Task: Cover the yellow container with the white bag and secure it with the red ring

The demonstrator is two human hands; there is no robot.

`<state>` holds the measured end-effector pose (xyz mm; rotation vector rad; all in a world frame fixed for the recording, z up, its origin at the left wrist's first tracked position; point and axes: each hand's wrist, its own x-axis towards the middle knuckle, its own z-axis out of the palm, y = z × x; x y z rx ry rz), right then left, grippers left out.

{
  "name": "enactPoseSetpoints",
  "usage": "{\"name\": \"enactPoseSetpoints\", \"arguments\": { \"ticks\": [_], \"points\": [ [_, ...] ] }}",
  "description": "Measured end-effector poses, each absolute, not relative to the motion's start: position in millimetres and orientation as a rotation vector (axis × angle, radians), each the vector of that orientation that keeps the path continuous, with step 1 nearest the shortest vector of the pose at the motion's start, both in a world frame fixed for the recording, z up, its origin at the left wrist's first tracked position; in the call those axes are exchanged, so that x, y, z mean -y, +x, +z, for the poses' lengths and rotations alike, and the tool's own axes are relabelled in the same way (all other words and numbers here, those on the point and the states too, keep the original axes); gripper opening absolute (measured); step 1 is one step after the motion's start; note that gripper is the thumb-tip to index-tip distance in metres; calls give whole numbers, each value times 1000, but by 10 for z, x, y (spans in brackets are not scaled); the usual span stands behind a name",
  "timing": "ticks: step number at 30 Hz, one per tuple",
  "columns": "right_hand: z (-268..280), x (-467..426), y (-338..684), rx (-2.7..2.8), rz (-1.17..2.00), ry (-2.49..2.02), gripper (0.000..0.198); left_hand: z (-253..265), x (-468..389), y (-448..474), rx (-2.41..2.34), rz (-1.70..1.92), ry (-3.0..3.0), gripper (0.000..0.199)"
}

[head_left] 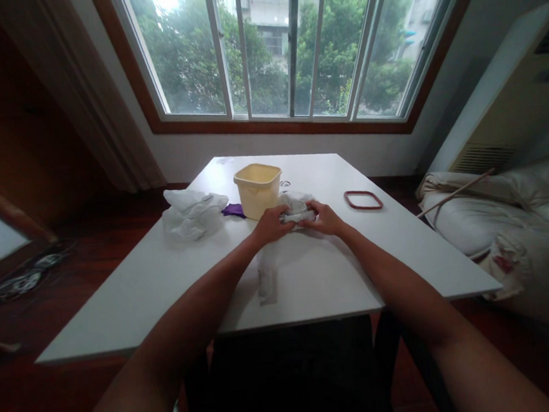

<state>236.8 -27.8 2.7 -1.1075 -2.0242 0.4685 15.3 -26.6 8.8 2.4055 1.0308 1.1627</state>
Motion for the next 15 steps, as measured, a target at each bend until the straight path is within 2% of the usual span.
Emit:
{"name": "enactPoseSetpoints", "arguments": {
  "ticks": [3,5,10,15],
  "points": [
    [47,293,2358,2057,425,-1103,47,95,253,152,-995,1197,2267,34],
    [53,302,2356,2067,419,-1100,43,95,249,150,-951,1181,2248,41],
    [47,309,2351,2049,411,-1130,45,77,234,160,-1005,1098,2353,24],
    [40,295,2354,2031,428,-1142,43,75,235,180,-975,1186,2371,21]
  ]
}}
